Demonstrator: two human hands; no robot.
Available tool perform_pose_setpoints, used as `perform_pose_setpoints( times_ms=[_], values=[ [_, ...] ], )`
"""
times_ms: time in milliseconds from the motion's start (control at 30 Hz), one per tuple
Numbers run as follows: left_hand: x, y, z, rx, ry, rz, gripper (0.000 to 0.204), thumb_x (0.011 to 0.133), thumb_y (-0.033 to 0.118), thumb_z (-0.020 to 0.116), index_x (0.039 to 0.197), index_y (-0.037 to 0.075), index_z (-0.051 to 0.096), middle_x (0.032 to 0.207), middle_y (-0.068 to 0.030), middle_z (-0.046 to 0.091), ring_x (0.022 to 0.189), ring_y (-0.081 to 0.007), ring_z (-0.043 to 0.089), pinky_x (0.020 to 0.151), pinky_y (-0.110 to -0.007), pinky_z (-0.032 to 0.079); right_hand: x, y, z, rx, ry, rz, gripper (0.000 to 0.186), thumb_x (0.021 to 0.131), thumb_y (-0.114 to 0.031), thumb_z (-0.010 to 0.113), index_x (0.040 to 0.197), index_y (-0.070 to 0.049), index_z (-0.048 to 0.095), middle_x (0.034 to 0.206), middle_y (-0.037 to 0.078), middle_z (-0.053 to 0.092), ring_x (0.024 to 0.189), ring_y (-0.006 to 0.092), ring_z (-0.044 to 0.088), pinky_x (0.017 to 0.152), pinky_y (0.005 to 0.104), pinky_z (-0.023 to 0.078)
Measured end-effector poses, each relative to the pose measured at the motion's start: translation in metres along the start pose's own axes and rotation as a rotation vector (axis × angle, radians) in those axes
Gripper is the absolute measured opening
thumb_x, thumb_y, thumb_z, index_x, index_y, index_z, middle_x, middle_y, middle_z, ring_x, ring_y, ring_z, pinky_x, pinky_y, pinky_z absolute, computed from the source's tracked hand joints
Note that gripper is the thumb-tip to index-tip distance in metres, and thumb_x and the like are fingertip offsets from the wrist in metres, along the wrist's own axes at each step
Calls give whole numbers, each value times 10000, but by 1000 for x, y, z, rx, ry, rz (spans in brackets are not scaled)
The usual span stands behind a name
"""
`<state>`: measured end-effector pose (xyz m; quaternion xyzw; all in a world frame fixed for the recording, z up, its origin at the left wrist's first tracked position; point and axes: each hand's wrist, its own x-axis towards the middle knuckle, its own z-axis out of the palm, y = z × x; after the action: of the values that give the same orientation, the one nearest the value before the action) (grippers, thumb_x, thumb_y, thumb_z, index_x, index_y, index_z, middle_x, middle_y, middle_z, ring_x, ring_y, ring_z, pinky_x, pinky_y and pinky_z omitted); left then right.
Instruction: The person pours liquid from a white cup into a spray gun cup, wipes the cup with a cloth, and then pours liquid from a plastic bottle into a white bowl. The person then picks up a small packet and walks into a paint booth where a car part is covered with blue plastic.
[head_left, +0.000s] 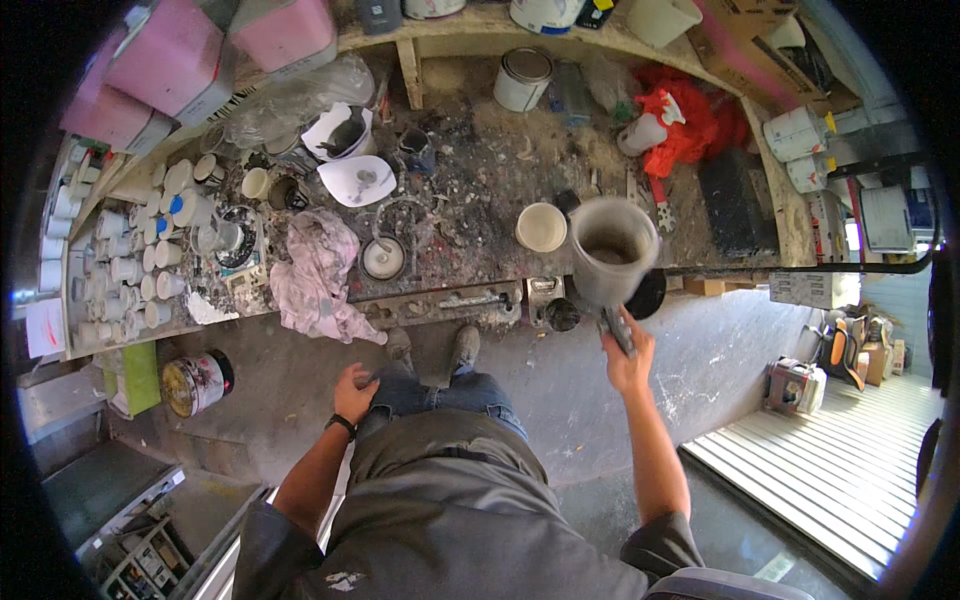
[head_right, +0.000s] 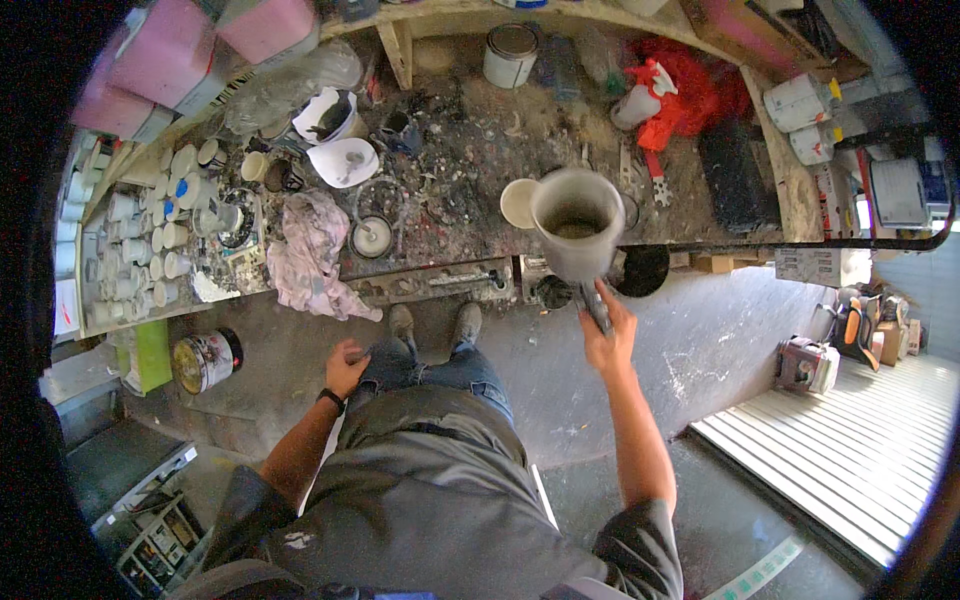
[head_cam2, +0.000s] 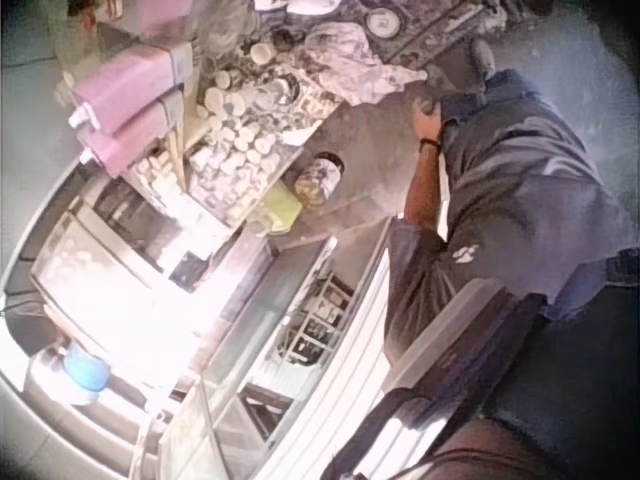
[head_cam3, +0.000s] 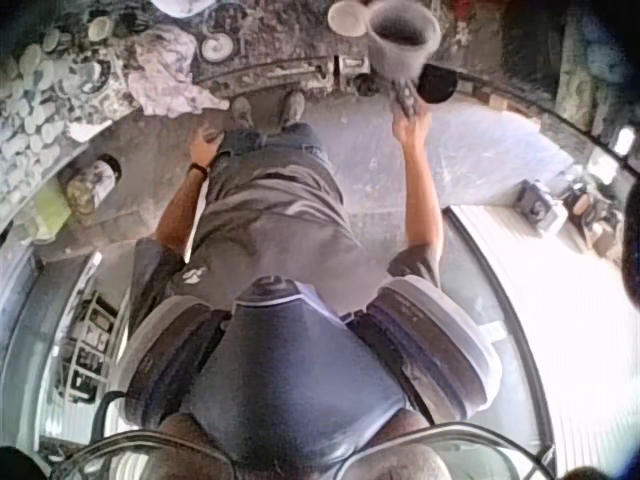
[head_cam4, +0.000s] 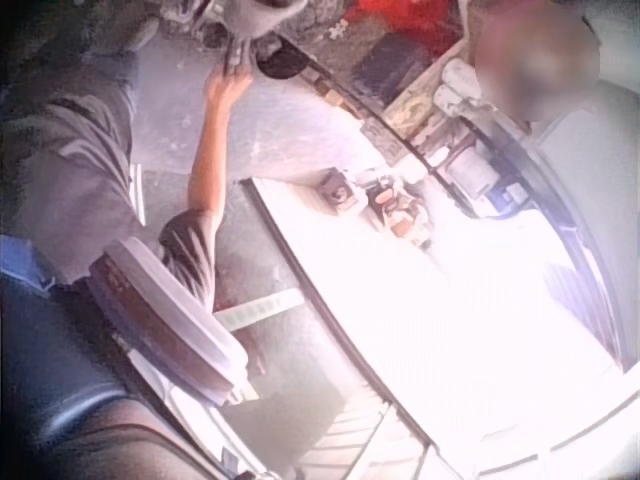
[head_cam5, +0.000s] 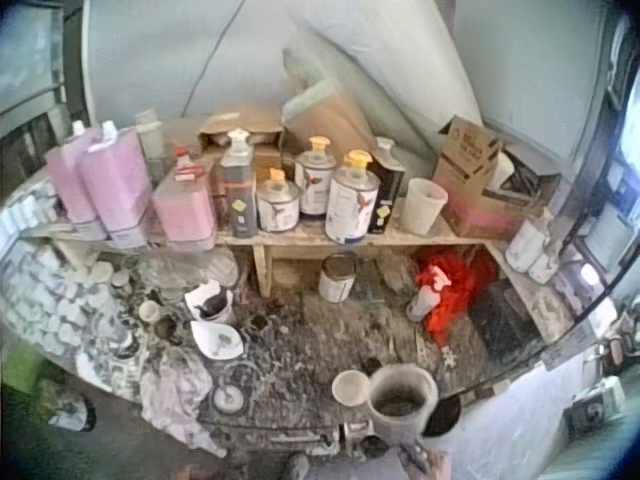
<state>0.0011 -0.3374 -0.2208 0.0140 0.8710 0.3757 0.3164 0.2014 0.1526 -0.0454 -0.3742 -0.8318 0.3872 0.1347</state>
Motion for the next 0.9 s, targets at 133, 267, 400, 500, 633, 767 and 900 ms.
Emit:
perform_pose_setpoints(
  times_ms=[133, 267, 400, 500, 633, 767, 900],
  values=[
    [17, -25, -6, -57, -53, 31, 592, 860, 207, 816, 1353, 6, 557, 1157, -174, 723, 1022, -282, 723, 887, -410, 572, 82, -64, 17, -145, -48, -276, 550, 810, -144, 705, 1350, -55, 657, 1029, 270, 719, 983, 424, 712, 871, 450, 550],
    [29, -56, -21, -10, -74, -19, 536, 897, 224, 777, 1346, 17, 569, 1171, -169, 728, 1088, -285, 705, 930, -401, 560, 133, -117, 41, -408, -127, -161, 520, 824, -212, 695, 1340, -153, 682, 1051, 268, 720, 1004, 453, 682, 917, 493, 542],
    [35, -129, -32, -286, -145, -150, 487, 921, 247, 737, 1330, 27, 589, 1194, -175, 722, 1133, -297, 686, 952, -418, 547, 155, -156, 61, -607, -135, -151, 507, 830, -236, 692, 1335, -185, 692, 1060, 263, 722, 1016, 458, 675, 932, 501, 541],
    [38, -211, -38, 181, -137, 6, 457, 928, 249, 722, 1311, 26, 606, 1172, -184, 724, 1125, -295, 685, 928, -413, 553, 163, -180, 70, -729, -176, -106, 531, 831, -247, 711, 1358, -202, 677, 1096, 271, 714, 1064, 449, 670, 954, 507, 529],
    [40, -292, -48, 401, -53, 297, 450, 899, 281, 757, 1247, 26, 629, 1055, -161, 751, 1027, -292, 715, 868, -394, 573, 164, -209, 76, -893, -201, -110, 566, 838, -243, 705, 1401, -241, 645, 1082, 274, 717, 1059, 450, 677, 957, 524, 531],
    [40, -314, -68, -4, -59, -261, 482, 850, 317, 810, 1190, 24, 633, 981, -143, 765, 921, -303, 734, 824, -405, 582, 166, -236, 77, -1089, -224, -109, 593, 839, -239, 682, 1428, -277, 617, 1069, 272, 721, 1039, 447, 689, 954, 528, 541],
    [70, -320, -82, 292, -135, -13, 396, 890, 315, 763, 1167, 48, 671, 1083, -152, 751, 1023, -335, 700, 872, -431, 568, 168, -265, 74, -1221, -233, -126, 585, 839, -249, 676, 1420, -278, 616, 1056, 258, 727, 1031, 436, 696, 932, 522, 553]
  ],
)
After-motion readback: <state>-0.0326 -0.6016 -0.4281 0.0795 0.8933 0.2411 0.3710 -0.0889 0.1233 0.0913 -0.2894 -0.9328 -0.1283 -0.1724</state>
